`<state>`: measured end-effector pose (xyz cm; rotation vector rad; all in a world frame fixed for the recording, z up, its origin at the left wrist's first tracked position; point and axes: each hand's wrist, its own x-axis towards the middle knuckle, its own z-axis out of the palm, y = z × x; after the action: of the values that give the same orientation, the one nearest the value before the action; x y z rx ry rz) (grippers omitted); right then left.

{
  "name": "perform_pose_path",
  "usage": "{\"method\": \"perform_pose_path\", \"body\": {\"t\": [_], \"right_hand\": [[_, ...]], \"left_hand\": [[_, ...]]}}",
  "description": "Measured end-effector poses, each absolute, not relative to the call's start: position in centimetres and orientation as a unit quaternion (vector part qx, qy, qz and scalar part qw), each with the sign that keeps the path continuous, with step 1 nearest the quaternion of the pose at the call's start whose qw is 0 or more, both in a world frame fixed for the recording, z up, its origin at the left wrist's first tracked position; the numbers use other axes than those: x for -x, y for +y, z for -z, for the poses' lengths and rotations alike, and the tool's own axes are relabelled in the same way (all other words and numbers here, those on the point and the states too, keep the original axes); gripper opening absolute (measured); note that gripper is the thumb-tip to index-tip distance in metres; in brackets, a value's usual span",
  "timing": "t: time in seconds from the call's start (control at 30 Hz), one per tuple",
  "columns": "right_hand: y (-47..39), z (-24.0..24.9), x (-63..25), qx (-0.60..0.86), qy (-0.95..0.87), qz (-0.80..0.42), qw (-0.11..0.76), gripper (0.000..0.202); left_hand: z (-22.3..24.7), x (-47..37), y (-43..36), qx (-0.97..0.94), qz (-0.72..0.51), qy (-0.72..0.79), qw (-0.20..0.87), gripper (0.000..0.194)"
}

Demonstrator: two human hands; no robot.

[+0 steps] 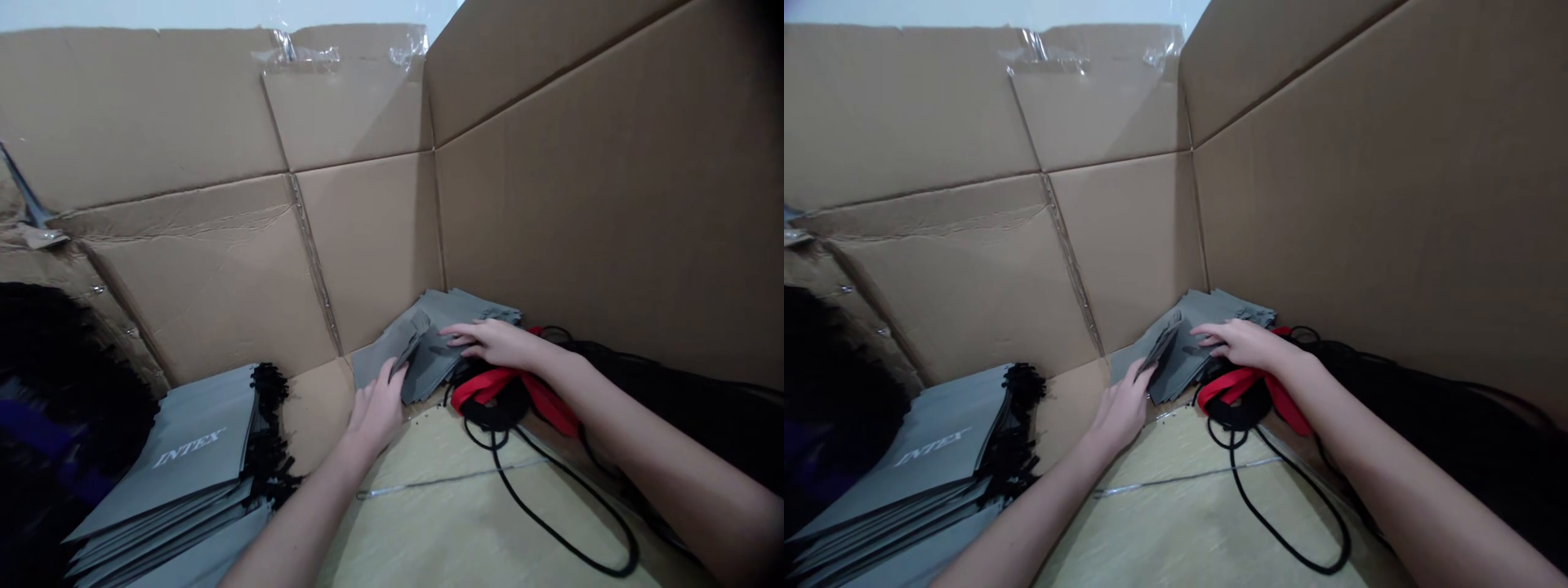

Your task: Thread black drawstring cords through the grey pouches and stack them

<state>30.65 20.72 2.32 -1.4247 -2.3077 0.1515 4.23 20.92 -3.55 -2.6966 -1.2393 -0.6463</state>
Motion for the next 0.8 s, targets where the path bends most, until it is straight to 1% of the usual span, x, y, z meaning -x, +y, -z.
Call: {"method": "perform_pose_path", "body": {"t": [0.03,0.1,0.17,0.23,0.3,0.33,0.37,0.4,0.47,0.53,0.6,0.63,0.7,0.77,0.8], "right_hand": [[20.6,-2.7,-30.2,0.513,-0.831,-0.043,0.213,0.038],[20.2,-3.3,-29.1,0.506,-0.83,-0.014,0.234,0.027],[20.0,-3.7,-27.9,0.484,-0.824,-0.001,0.295,0.024],[20.0,-3.8,-27.2,0.461,-0.801,0.004,0.382,0.025],[20.2,-3.5,-27.3,0.45,-0.762,0.006,0.465,0.032],[20.4,-3.2,-27.8,0.454,-0.743,0.002,0.491,0.038],[20.6,-2.8,-28.3,0.464,-0.735,-0.006,0.495,0.045],[20.9,-2.5,-29.0,0.477,-0.739,-0.018,0.476,0.05],[21.3,-1.9,-30.4,0.499,-0.784,-0.028,0.368,0.051],[21.6,-1.7,-31.4,0.505,-0.825,-0.024,0.251,0.042],[21.6,-1.8,-31.8,0.511,-0.837,-0.017,0.195,0.035],[21.6,-2.0,-31.6,0.516,-0.836,-0.009,0.185,0.033],[21.3,-2.5,-30.9,0.519,-0.833,0.026,0.187,0.03],[20.8,-3.1,-29.7,0.5,-0.836,0.074,0.214,0.029],[20.6,-3.4,-28.9,0.482,-0.839,0.091,0.235,0.029]], "left_hand": [[3.5,-4.3,20.8,0.889,0.212,-0.403,0.055,0.044],[3.6,-4.3,20.8,0.891,0.209,-0.399,0.061,0.039],[3.7,-4.2,21.0,0.889,0.21,-0.402,0.066,0.037],[3.9,-4.0,21.5,0.88,0.222,-0.414,0.068,0.031],[4.1,-3.8,22.1,0.867,0.234,-0.434,0.065,0.031],[4.2,-3.7,22.3,0.862,0.237,-0.444,0.06,0.032],[4.3,-3.6,22.5,0.857,0.239,-0.453,0.055,0.035],[4.3,-3.6,22.6,0.854,0.242,-0.458,0.048,0.039],[4.3,-3.5,22.5,0.856,0.251,-0.451,0.036,0.054],[4.0,-3.5,22.1,0.867,0.251,-0.429,0.034,0.069],[3.6,-3.5,21.5,0.88,0.236,-0.411,0.04,0.076],[3.5,-3.6,21.2,0.885,0.227,-0.405,0.044,0.073],[3.3,-3.8,20.7,0.889,0.22,-0.398,0.051,0.056],[3.2,-4.1,20.4,0.887,0.231,-0.396,0.056,0.036],[3.3,-4.2,20.3,0.883,0.24,-0.399,0.058,0.033]]}}
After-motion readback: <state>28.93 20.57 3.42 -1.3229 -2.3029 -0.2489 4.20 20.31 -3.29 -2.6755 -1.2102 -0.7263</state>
